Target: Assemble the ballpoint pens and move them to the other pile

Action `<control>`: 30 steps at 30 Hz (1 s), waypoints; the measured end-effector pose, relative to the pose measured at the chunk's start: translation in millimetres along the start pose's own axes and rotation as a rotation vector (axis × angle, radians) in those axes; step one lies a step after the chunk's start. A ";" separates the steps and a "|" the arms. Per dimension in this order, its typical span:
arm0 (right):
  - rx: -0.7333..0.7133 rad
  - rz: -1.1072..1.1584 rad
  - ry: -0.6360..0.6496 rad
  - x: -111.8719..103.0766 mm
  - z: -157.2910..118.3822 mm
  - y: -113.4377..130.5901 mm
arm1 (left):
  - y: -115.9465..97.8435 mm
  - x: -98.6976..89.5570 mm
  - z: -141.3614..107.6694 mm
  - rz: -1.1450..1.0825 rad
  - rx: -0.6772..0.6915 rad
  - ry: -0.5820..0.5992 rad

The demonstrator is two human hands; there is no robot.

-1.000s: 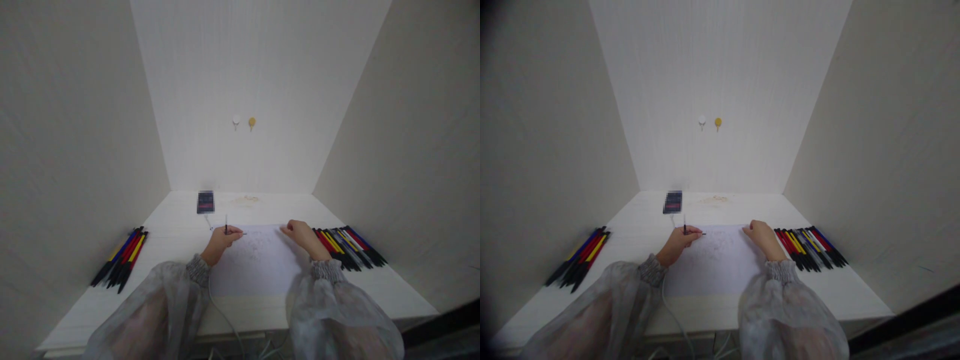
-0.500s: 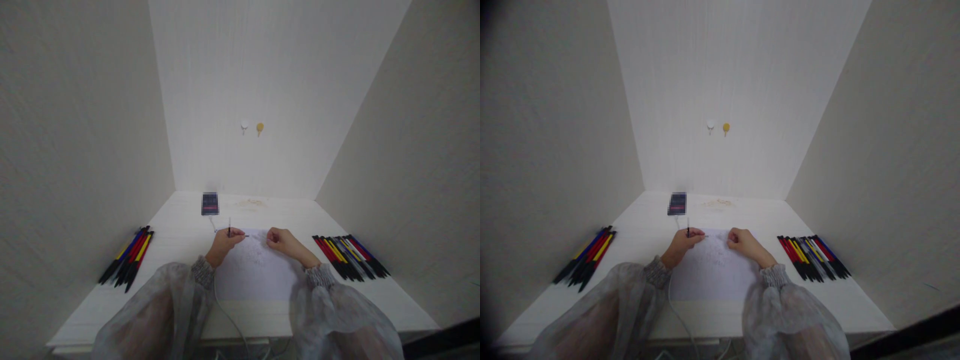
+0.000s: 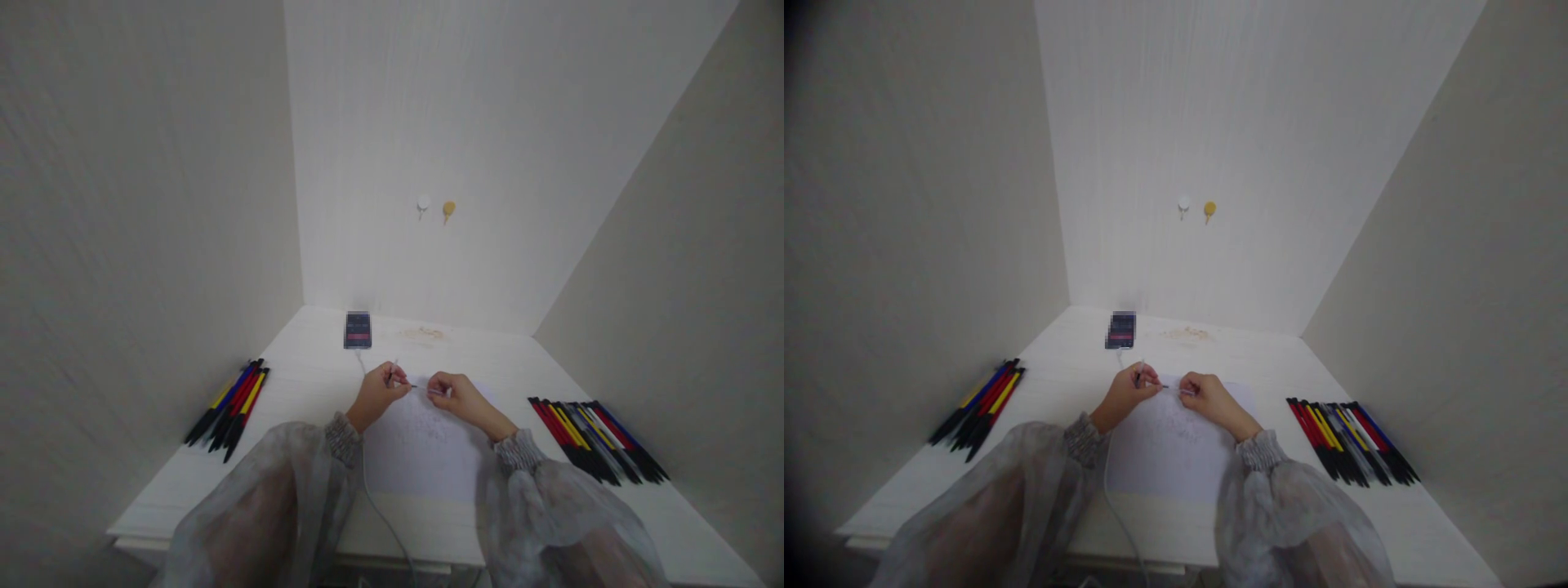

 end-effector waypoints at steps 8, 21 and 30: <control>0.038 0.149 -0.035 21.5 1.8 -9.7 | -2.2 -1.0 -1.9 0.184 0.064 0.058; 0.190 0.799 -0.187 30.2 -3.0 -8.9 | -10.1 -6.9 1.0 0.073 0.068 -0.062; 0.215 0.750 -0.391 10.7 -8.0 -24.3 | -6.1 -0.7 -0.6 0.335 0.201 -0.012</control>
Point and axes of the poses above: each hand's wrist, its own z-axis towards the middle knuckle, its own x-axis out of the palm, y = z × x, the point moved 6 cm from there along z, towards the middle knuckle, and after that the axes turned 4 degrees about -z, right-handed, at the moved point
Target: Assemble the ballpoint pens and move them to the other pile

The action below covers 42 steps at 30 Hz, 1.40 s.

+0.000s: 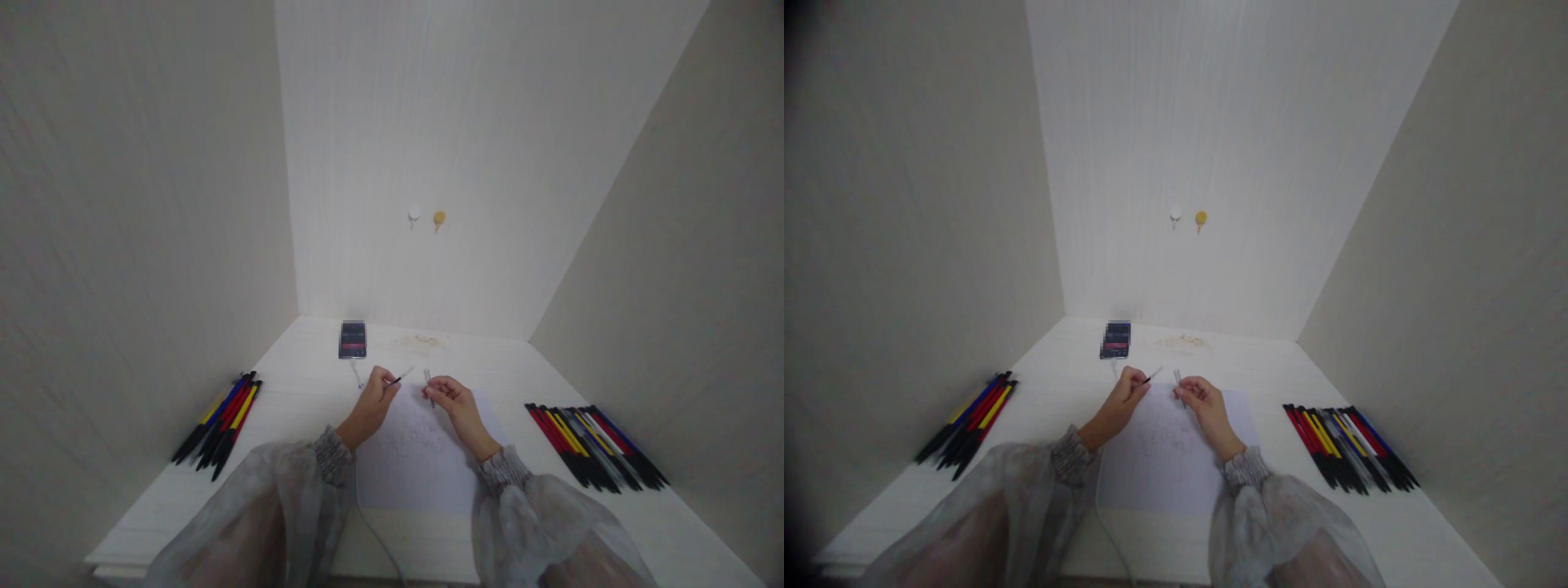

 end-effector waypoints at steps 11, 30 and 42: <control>-0.131 -0.394 -0.064 -12.7 -2.0 11.8 | -19.6 -11.9 1.8 0.179 0.222 -0.038; -0.598 -0.899 0.127 18.3 -19.9 28.8 | -16.7 2.6 -3.7 0.272 0.207 0.171; -0.212 -0.575 0.160 13.3 -13.5 9.7 | -6.8 11.6 -6.0 0.254 0.172 0.228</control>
Point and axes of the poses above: each hand's wrist, its own z-axis towards the middle knuckle, its own x-axis out of the palm, y = z × x, the point moved 6 cm from there along z, towards the middle knuckle, and after that the axes turned 4 degrees about -z, right-handed, at the moved point
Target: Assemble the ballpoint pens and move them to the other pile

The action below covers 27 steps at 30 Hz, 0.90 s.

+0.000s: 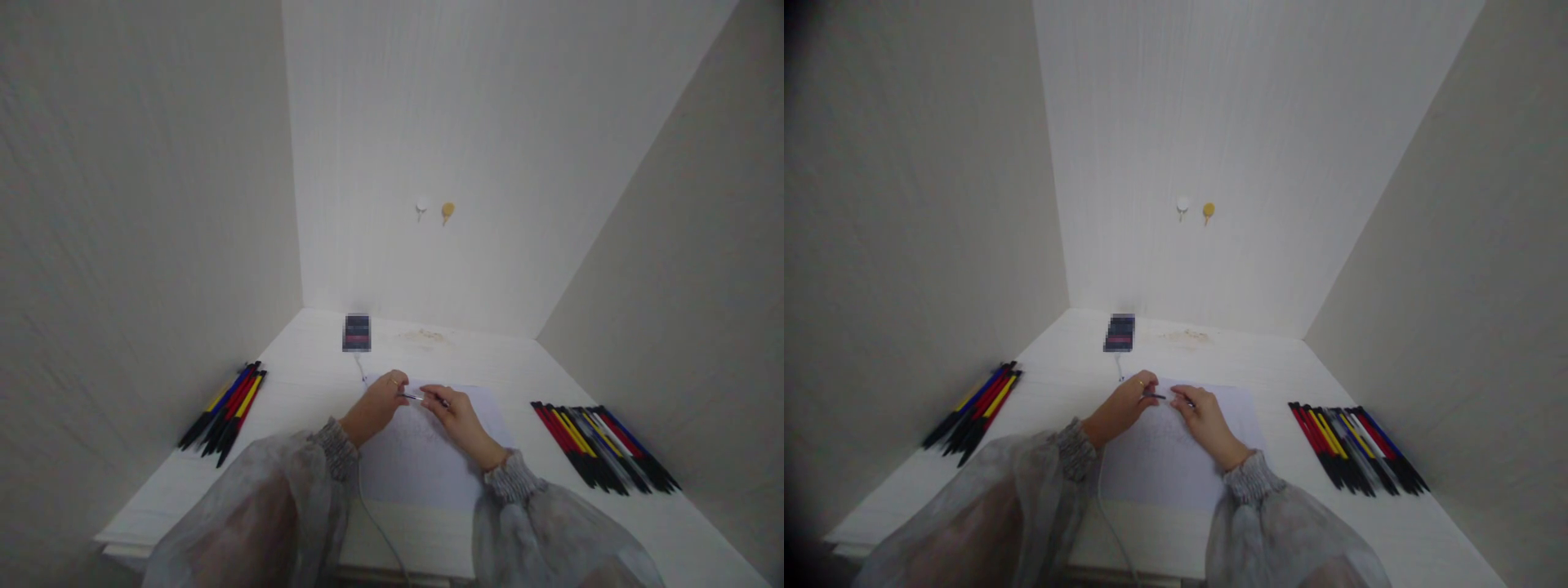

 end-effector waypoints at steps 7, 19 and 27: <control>0.274 0.450 0.156 16.0 0.7 -15.2 | -0.2 5.8 -1.9 0.046 0.096 0.045; 0.395 0.577 0.202 19.2 -2.0 -15.1 | -27.5 -1.0 -1.6 0.061 0.166 0.146; -0.043 0.116 -0.018 -10.6 1.2 7.2 | -10.2 -7.4 1.8 0.031 0.086 0.031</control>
Point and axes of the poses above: each hand's wrist, its own z-axis towards the middle knuckle, its own x-axis out of the palm, y = z × x, the point moved 6 cm from there along z, towards the middle knuckle, and after that the axes turned 4 degrees about -z, right-handed, at the moved point
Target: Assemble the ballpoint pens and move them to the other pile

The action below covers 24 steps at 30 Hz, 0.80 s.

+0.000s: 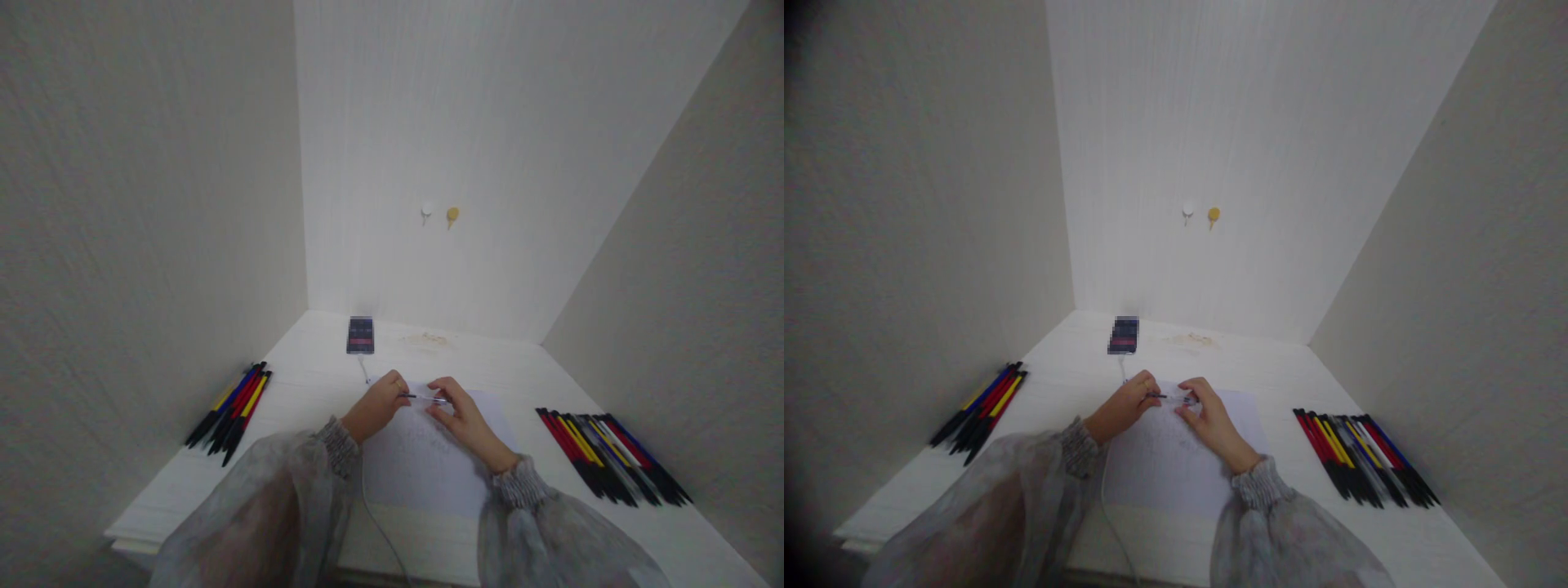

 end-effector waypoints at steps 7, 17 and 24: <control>0.136 0.065 0.031 0.9 -1.9 -11.9 | -0.9 -1.9 -0.1 -0.009 0.032 -0.034; 0.086 0.010 -0.032 -3.1 -2.7 -4.3 | 9.3 1.4 -1.0 -0.061 -0.079 -0.057; 0.164 -0.058 0.061 2.6 -4.5 -13.7 | 8.6 -0.1 -1.9 -0.085 -0.088 -0.068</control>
Point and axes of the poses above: each hand's wrist, its own z-axis towards the middle knuckle, its own x-axis out of the palm, y = z × x, the point moved 6 cm from there along z, towards the middle knuckle, and after that the axes turned 4 degrees about -z, right-handed, at the moved point
